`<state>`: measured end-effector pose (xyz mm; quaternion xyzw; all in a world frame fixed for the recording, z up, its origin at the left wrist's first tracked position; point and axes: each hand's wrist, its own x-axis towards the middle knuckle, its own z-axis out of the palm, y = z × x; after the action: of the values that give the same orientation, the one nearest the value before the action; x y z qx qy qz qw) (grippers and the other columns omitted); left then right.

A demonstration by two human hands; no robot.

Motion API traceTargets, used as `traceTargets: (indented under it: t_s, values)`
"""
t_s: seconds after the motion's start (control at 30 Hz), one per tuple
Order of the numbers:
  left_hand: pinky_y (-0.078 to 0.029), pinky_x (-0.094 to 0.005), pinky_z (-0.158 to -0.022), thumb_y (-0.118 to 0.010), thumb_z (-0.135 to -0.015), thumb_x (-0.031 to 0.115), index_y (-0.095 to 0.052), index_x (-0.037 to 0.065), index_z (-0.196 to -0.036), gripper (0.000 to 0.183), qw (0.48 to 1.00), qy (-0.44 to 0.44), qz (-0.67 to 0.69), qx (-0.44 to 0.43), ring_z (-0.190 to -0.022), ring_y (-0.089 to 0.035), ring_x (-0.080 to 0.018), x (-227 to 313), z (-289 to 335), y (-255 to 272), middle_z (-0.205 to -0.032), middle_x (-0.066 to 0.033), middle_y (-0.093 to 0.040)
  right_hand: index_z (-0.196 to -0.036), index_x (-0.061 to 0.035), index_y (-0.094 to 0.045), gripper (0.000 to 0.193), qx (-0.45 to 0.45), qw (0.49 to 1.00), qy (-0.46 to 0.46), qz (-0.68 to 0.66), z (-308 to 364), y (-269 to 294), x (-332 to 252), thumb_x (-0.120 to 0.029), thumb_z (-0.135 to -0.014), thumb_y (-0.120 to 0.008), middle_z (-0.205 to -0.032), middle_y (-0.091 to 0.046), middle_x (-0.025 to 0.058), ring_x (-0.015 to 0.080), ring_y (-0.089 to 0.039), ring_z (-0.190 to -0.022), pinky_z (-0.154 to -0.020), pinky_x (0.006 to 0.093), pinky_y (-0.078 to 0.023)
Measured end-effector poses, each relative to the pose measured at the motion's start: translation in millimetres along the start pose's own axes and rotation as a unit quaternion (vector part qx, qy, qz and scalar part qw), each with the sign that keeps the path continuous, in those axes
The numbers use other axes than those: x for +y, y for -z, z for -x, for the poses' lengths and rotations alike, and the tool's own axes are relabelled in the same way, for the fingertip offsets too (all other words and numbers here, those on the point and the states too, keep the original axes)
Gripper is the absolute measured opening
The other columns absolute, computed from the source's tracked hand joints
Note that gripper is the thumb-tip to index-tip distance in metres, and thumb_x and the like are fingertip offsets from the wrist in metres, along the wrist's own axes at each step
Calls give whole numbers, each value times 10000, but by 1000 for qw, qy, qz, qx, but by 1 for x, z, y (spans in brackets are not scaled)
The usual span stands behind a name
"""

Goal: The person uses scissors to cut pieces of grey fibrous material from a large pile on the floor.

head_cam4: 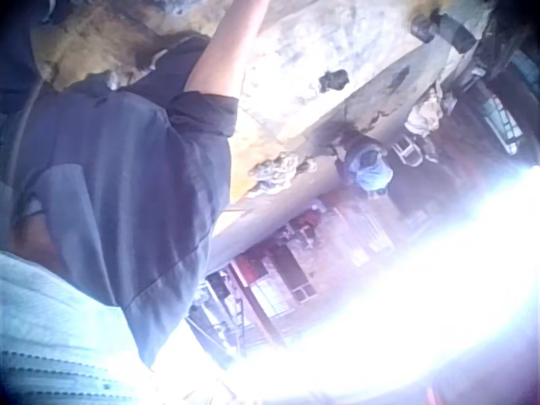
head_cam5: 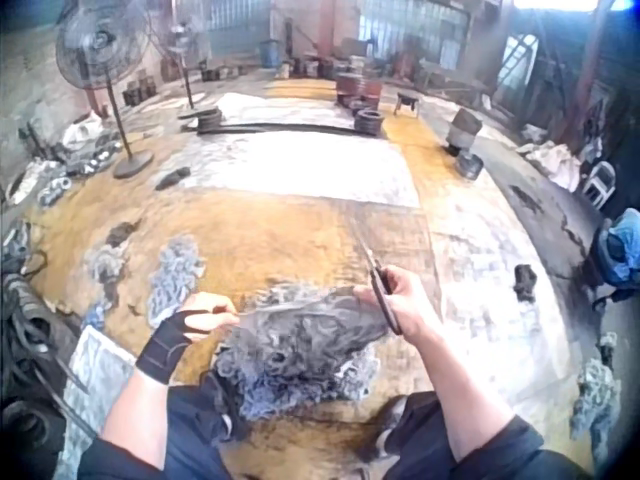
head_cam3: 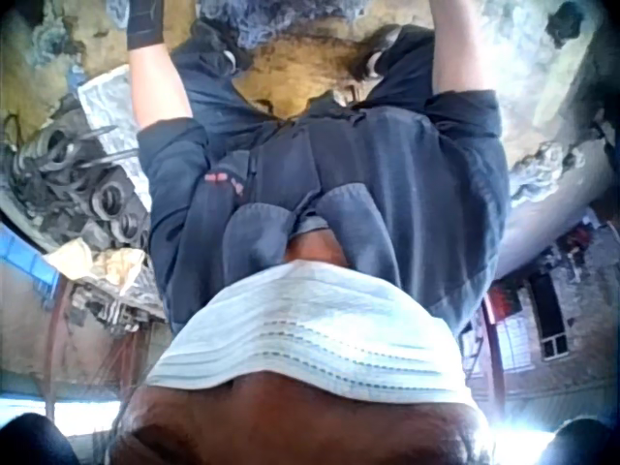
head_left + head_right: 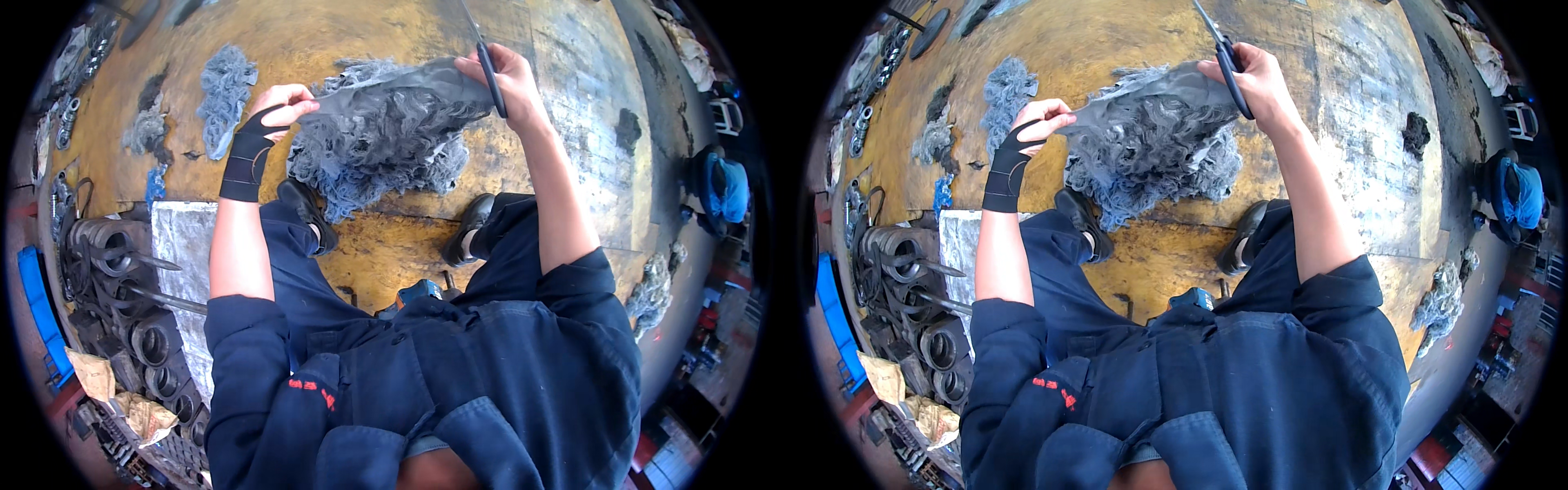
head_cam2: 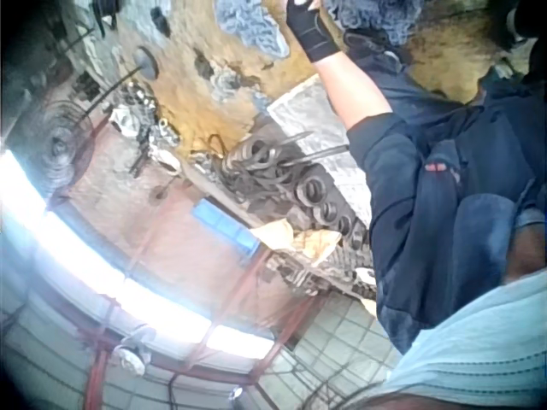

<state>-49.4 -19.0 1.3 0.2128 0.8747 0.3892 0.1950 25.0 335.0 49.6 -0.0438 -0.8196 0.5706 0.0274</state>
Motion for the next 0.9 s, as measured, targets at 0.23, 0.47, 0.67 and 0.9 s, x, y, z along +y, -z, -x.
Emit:
traceTargets:
  t_s: [0.23, 0.47, 0.67, 0.9]
  values:
    - [-423, -306, -916, -706, -766, 94, -560, 42, -1167, 429, 992, 7, 89, -87, -1067, -539, -165, 17, -13, -39, -1123, -62, -598, -884, -17, -616, 356, -105, 994, 21, 6, 2, -22, -24, -314, -740, -748, -779, -615, 63, 125, -578, -711, -736, 253, -463]
    - [-434, -276, -874, -755, -716, 60, -546, 9, -1171, 503, 921, -60, 345, -169, -1003, -549, -130, 76, -17, -58, -1071, -25, -600, -875, -1, -623, 353, -150, 987, 27, -39, 3, -43, -32, -276, -713, -773, -737, -605, 47, 121, -553, -695, -696, 248, -447]
    - [-438, -191, -688, -768, -727, 120, -600, 3, -1059, 389, 916, 19, 366, -162, -771, -555, -50, 69, -15, -41, -896, 26, -614, -894, -3, -620, 515, -158, 987, 12, 27, -3, -39, -28, -403, -638, -819, -746, -604, 50, 140, -555, -701, -686, 262, -434]
    - [-417, -220, -755, -749, -762, 191, -621, 1, -1036, 357, 928, 17, 356, -106, -814, -537, -64, 60, -12, -42, -925, 12, -617, -910, 12, -634, 573, -230, 965, 37, 124, -3, -52, -17, -371, -550, -863, -775, -637, 80, 169, -588, -731, -689, 301, -449]
